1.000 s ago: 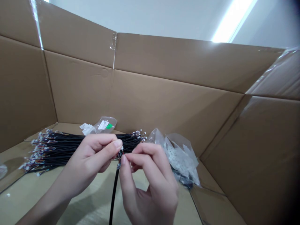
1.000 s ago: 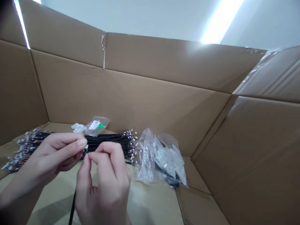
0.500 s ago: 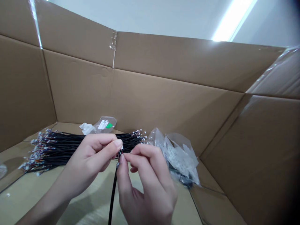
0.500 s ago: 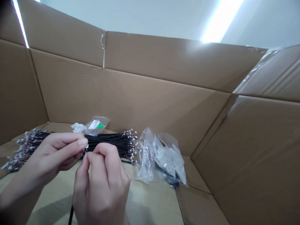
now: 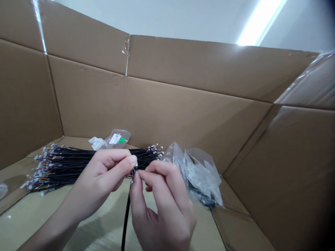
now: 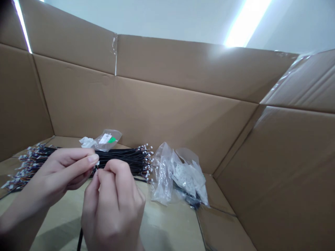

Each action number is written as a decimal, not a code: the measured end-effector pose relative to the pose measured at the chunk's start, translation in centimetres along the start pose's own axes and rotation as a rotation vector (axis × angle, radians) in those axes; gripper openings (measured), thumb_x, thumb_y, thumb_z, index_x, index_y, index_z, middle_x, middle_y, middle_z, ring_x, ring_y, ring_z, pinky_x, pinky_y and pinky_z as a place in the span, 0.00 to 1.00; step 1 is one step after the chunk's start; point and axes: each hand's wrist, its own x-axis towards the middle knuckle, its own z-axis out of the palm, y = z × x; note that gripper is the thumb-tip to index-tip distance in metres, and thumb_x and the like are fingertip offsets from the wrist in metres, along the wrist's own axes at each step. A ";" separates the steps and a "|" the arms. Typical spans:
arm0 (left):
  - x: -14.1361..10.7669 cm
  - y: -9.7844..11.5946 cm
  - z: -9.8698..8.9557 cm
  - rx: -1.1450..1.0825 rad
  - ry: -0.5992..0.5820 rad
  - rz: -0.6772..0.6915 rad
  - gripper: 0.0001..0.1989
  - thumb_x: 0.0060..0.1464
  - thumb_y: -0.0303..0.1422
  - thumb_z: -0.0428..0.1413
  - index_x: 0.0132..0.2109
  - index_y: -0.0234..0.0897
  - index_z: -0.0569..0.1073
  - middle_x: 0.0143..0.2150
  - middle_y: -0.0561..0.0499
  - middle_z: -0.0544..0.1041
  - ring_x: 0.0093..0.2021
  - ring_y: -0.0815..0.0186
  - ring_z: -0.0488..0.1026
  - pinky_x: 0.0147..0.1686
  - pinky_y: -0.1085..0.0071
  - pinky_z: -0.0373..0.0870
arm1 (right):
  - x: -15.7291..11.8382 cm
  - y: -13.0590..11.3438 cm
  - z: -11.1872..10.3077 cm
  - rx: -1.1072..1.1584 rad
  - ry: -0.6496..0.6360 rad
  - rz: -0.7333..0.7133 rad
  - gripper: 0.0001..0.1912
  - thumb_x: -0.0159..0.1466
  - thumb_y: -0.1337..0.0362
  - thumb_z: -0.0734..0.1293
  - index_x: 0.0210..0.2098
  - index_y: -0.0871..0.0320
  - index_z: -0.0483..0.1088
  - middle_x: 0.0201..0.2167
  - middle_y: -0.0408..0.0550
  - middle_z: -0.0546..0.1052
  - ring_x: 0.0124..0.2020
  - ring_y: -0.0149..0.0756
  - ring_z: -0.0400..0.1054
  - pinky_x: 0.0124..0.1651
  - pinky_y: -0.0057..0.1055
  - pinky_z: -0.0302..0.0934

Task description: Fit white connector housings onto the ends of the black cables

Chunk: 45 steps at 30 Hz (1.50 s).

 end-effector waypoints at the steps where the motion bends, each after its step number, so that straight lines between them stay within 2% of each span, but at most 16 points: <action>1: 0.0 0.0 0.0 0.005 -0.001 0.003 0.26 0.61 0.47 0.50 0.23 0.31 0.58 0.18 0.58 0.49 0.18 0.81 0.45 0.16 0.82 0.41 | 0.0 0.0 0.0 -0.003 0.007 -0.002 0.08 0.61 0.79 0.64 0.33 0.62 0.68 0.33 0.49 0.73 0.30 0.29 0.68 0.29 0.26 0.67; 6: 0.0 0.3 0.2 0.065 0.014 0.031 0.25 0.62 0.44 0.49 0.23 0.32 0.56 0.18 0.58 0.48 0.19 0.81 0.44 0.16 0.82 0.42 | -0.1 0.0 0.2 -0.017 0.034 -0.044 0.08 0.60 0.80 0.65 0.34 0.64 0.69 0.33 0.52 0.73 0.32 0.31 0.69 0.31 0.27 0.67; 14: 0.4 1.2 0.2 0.202 0.013 0.116 0.22 0.61 0.38 0.47 0.21 0.32 0.55 0.19 0.57 0.50 0.20 0.80 0.48 0.17 0.81 0.46 | 0.1 0.3 0.0 -0.038 -0.049 -0.010 0.08 0.62 0.78 0.63 0.32 0.61 0.68 0.33 0.50 0.73 0.31 0.30 0.70 0.32 0.26 0.69; 28: 0.5 1.0 0.0 0.178 -0.010 0.111 0.22 0.60 0.39 0.48 0.21 0.32 0.55 0.18 0.57 0.50 0.19 0.80 0.47 0.17 0.81 0.45 | 0.3 0.4 0.1 0.027 -0.055 0.022 0.08 0.62 0.79 0.63 0.32 0.63 0.69 0.33 0.48 0.71 0.29 0.27 0.68 0.30 0.24 0.66; 31: 0.6 0.6 -0.2 0.109 -0.008 0.088 0.23 0.61 0.41 0.49 0.22 0.32 0.56 0.18 0.58 0.49 0.19 0.80 0.46 0.17 0.81 0.44 | 0.8 0.5 -0.2 0.155 -0.081 0.129 0.07 0.61 0.78 0.65 0.30 0.64 0.72 0.31 0.47 0.70 0.29 0.25 0.68 0.29 0.20 0.65; 37: 0.7 0.0 -0.3 -0.115 -0.062 -0.015 0.23 0.60 0.44 0.50 0.24 0.32 0.58 0.18 0.59 0.48 0.18 0.82 0.43 0.16 0.83 0.41 | 2.0 0.9 -0.7 0.466 -0.216 0.469 0.05 0.58 0.72 0.67 0.27 0.62 0.75 0.31 0.47 0.71 0.28 0.25 0.68 0.26 0.18 0.66; 41: 0.9 0.2 -0.4 -0.200 -0.100 -0.055 0.22 0.59 0.44 0.52 0.24 0.33 0.58 0.17 0.60 0.46 0.16 0.82 0.42 0.15 0.83 0.41 | 2.0 1.6 -0.7 0.673 -0.272 0.572 0.06 0.58 0.68 0.68 0.26 0.62 0.74 0.31 0.48 0.70 0.26 0.26 0.67 0.23 0.20 0.65; 45: 1.0 0.1 -0.6 -0.255 -0.112 -0.079 0.23 0.58 0.45 0.54 0.24 0.33 0.58 0.16 0.61 0.47 0.15 0.83 0.42 0.14 0.84 0.40 | 1.7 2.4 -0.4 0.865 -0.333 0.655 0.07 0.59 0.65 0.69 0.25 0.62 0.73 0.32 0.46 0.68 0.22 0.23 0.62 0.21 0.21 0.63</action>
